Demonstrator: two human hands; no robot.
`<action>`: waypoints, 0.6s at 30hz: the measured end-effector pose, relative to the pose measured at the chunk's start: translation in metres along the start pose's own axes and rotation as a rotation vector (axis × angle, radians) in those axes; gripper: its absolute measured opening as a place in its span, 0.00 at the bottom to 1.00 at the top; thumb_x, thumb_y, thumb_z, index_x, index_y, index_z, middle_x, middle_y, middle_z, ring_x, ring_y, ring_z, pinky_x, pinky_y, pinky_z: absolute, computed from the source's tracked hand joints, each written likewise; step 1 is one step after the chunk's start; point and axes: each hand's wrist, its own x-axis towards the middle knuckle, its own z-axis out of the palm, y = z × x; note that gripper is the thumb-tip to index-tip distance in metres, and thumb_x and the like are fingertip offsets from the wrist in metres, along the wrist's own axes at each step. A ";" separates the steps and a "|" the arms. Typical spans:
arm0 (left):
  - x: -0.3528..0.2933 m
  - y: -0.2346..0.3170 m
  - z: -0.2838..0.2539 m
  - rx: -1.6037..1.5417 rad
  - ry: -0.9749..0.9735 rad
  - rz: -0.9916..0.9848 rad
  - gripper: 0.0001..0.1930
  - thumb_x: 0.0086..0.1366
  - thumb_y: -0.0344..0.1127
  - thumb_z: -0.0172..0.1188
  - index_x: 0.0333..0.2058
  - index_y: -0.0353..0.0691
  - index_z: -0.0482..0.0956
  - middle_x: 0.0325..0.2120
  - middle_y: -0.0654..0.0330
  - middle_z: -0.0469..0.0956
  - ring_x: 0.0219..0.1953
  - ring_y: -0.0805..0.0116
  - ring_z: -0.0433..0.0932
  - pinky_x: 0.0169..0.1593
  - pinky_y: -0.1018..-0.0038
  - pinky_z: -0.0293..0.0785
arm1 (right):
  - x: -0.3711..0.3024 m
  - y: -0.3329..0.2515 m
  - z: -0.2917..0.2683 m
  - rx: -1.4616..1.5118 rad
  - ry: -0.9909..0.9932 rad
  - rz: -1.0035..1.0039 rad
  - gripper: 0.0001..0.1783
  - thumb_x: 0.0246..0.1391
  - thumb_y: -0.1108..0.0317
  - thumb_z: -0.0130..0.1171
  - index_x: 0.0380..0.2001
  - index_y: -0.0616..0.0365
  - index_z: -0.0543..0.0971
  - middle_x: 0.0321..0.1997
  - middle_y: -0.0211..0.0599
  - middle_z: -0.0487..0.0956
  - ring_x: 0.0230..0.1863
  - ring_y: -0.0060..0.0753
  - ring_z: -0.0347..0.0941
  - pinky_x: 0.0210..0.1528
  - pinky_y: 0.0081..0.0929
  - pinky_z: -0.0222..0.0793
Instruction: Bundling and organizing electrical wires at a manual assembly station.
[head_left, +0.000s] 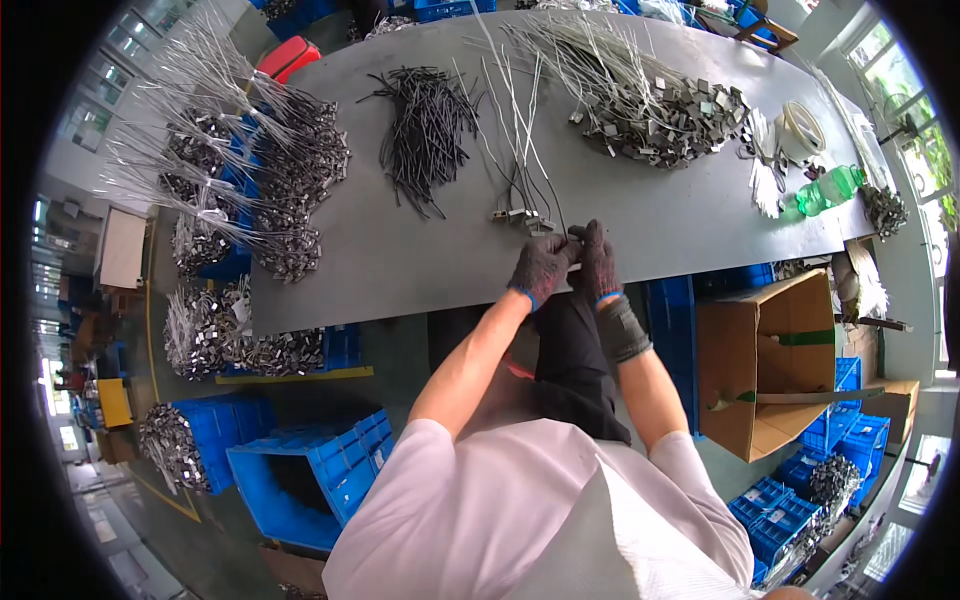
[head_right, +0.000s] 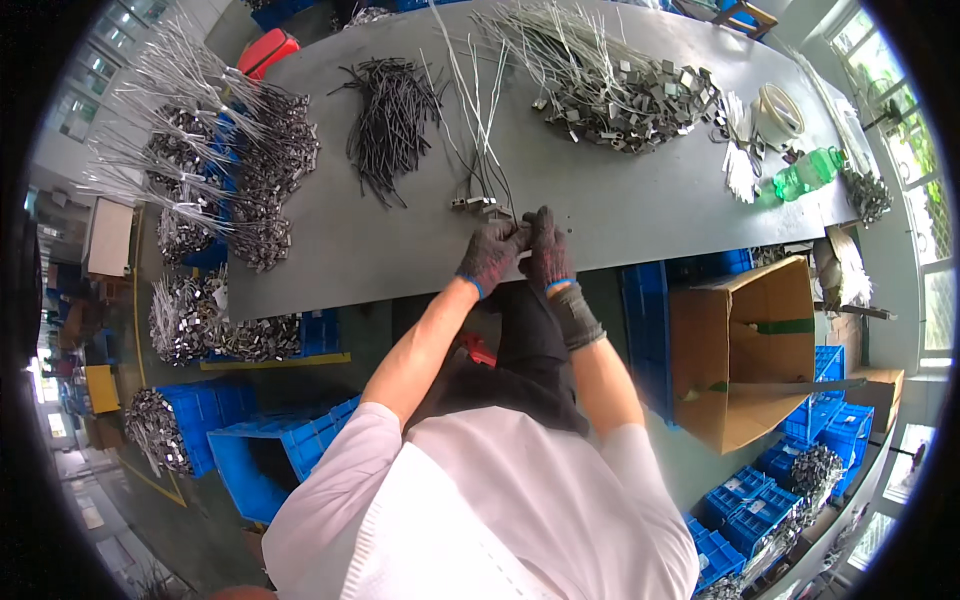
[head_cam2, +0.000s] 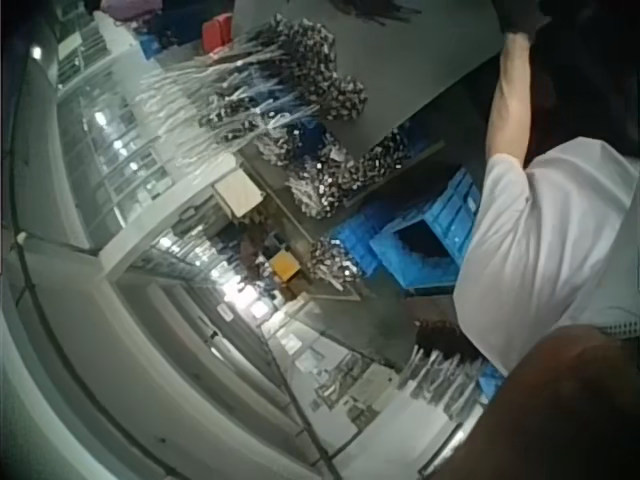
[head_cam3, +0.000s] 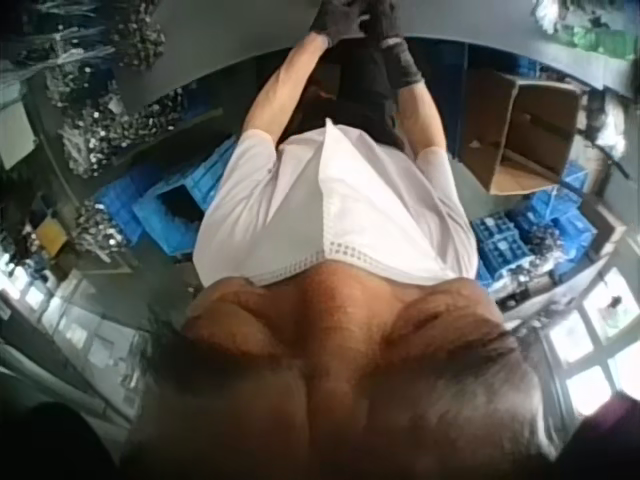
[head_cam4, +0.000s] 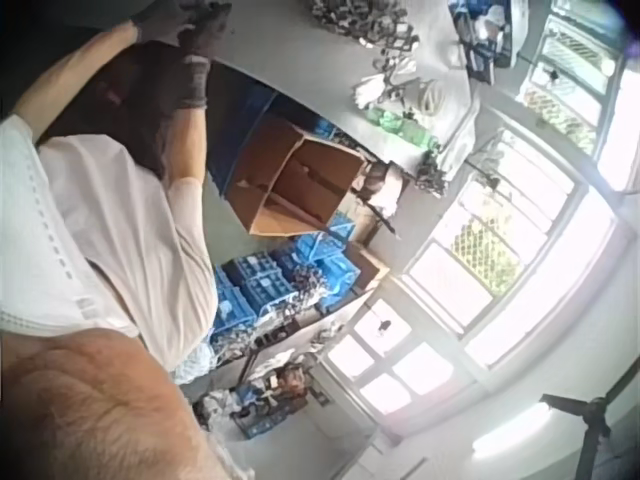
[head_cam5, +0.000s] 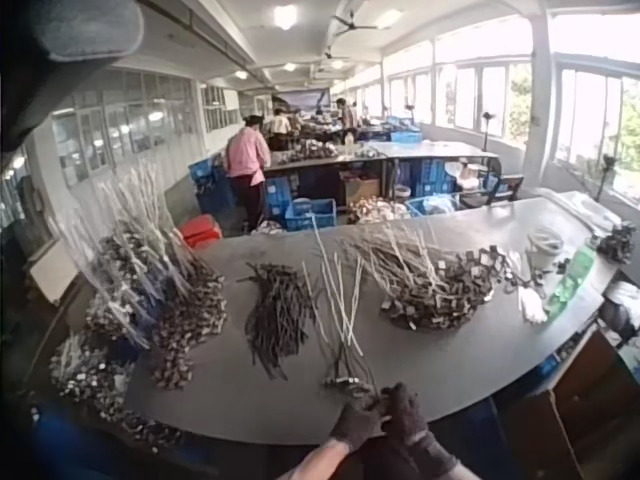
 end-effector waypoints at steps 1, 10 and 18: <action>0.016 0.004 -0.011 0.028 -0.009 -0.003 0.15 0.69 0.41 0.63 0.37 0.32 0.85 0.28 0.61 0.84 0.33 0.78 0.79 0.38 0.75 0.77 | 0.015 -0.005 -0.005 -0.042 -0.099 0.140 0.32 0.67 0.43 0.50 0.59 0.60 0.73 0.42 0.50 0.84 0.43 0.50 0.81 0.45 0.42 0.77; 0.073 -0.001 -0.095 0.692 0.422 0.029 0.16 0.66 0.50 0.56 0.37 0.43 0.82 0.33 0.48 0.83 0.40 0.45 0.82 0.42 0.56 0.78 | 0.203 -0.019 -0.037 -1.010 0.213 -0.226 0.35 0.61 0.53 0.53 0.71 0.40 0.58 0.59 0.61 0.74 0.54 0.67 0.75 0.50 0.57 0.74; 0.084 -0.038 -0.205 1.132 0.679 -0.477 0.19 0.60 0.51 0.59 0.39 0.42 0.80 0.40 0.44 0.82 0.43 0.42 0.82 0.43 0.50 0.79 | 0.201 0.007 -0.054 -0.978 0.261 -0.284 0.23 0.60 0.54 0.54 0.56 0.49 0.72 0.43 0.61 0.81 0.49 0.66 0.76 0.49 0.55 0.73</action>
